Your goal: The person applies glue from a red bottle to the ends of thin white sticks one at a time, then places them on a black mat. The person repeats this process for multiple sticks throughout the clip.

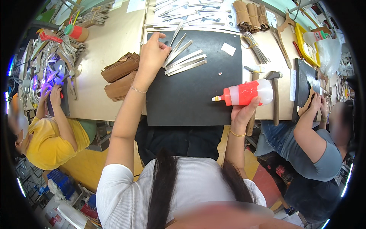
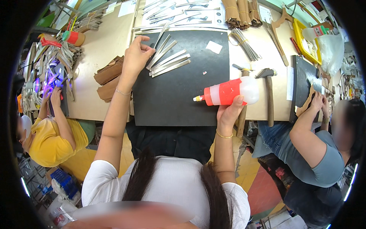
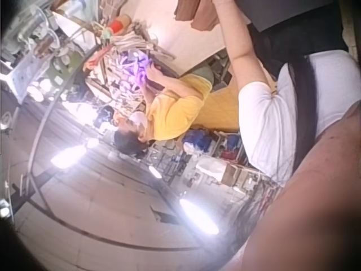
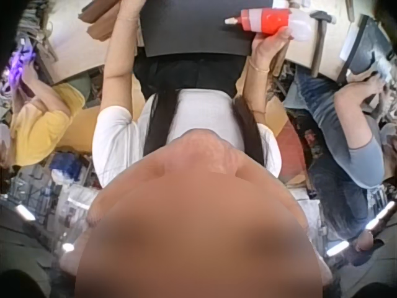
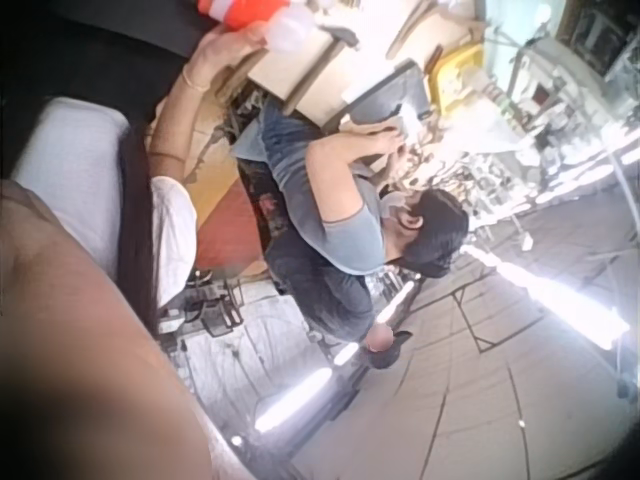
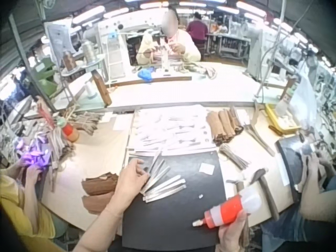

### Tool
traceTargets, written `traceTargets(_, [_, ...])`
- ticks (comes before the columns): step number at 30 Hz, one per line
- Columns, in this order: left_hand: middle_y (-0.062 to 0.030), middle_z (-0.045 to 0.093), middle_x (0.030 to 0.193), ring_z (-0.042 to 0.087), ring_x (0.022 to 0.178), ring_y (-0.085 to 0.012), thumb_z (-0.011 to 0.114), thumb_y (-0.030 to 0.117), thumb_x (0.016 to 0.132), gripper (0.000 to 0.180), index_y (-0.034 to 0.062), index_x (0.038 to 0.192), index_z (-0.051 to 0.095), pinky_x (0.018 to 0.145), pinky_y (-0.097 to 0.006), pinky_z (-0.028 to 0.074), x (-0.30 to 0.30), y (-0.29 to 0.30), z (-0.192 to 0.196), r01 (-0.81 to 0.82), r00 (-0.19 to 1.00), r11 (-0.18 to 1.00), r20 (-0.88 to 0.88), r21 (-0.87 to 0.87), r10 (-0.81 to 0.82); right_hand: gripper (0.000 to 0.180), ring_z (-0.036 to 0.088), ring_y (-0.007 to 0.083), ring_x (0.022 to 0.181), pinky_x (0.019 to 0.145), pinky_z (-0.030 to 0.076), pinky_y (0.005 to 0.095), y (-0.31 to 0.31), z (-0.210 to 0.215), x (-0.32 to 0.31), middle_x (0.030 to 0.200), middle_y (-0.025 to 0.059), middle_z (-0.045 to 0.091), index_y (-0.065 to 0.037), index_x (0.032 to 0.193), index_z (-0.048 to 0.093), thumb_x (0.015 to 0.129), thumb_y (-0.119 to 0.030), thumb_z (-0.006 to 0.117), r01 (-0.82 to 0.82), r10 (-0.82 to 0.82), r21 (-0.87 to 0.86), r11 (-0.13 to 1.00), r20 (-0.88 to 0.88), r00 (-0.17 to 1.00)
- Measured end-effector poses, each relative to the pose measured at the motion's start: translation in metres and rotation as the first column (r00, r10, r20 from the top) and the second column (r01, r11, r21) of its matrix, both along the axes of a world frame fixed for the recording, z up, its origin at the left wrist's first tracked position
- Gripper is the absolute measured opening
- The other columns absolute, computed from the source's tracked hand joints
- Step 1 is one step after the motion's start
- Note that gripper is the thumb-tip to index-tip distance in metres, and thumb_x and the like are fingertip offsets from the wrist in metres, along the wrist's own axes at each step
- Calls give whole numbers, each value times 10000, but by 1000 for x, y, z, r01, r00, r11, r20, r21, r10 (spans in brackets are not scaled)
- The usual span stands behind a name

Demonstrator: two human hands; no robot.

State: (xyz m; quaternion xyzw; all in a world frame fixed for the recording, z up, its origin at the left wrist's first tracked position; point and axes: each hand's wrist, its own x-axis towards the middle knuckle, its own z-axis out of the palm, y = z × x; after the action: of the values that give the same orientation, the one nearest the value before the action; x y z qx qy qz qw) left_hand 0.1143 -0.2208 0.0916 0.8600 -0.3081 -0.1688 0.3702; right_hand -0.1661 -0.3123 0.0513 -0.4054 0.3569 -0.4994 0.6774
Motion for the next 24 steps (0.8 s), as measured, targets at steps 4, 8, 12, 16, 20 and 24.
traceTargets(4, [-102,657,774,618,655,-126,667,33,764,376,-26,1106,522,589,-239,499,15,4,-3,-37,984,998,-177,-48,28,757,548,255,1024,877,495,495,-1,-4,-2,1136,107,504,-24,1247,384,805,-619,538,3,-3,13,1000,-2,1000])
traceTargets(8, [-119,653,787,630,666,-143,664,19,791,362,-49,1107,502,583,-222,512,39,8,-4,-95,881,978,-474,-185,-4,756,552,258,1014,880,490,499,-1,-4,-2,1135,108,505,-19,1244,385,806,-617,537,4,-4,7,1000,-6,1000])
traceTargets(12, [-115,648,827,632,695,-134,669,29,802,350,-50,1097,500,597,-210,518,68,4,-4,-101,793,963,-605,-251,-75,765,557,258,1006,879,490,495,0,-3,-3,1133,110,508,-15,1246,384,802,-618,544,-13,13,15,1000,-11,1000])
traceTargets(16, [-126,642,860,627,718,-139,636,24,826,330,-52,1111,487,623,-220,523,105,-17,-3,-69,775,948,-615,-311,-145,780,558,259,1006,874,492,490,-1,-4,-4,1135,109,511,-10,1252,380,794,-615,558,-19,20,19,1000,-9,1000])
traceTargets(20, [-119,645,860,629,713,-144,625,43,838,310,-51,1102,492,652,-230,530,146,-52,1,-1,857,946,-487,-325,-167,788,566,263,1000,861,501,496,2,-6,-3,1129,118,516,-3,1254,374,778,-587,602,-22,22,6,1000,8,1000])
traceTargets(24, [-103,644,845,636,716,-145,669,61,805,282,-36,1028,525,672,-225,535,183,-90,5,129,886,971,-417,-200,-203,871,531,251,1084,914,481,421,4,-5,-4,1211,160,490,15,1282,347,714,-542,703,-40,39,26,999,36,999])
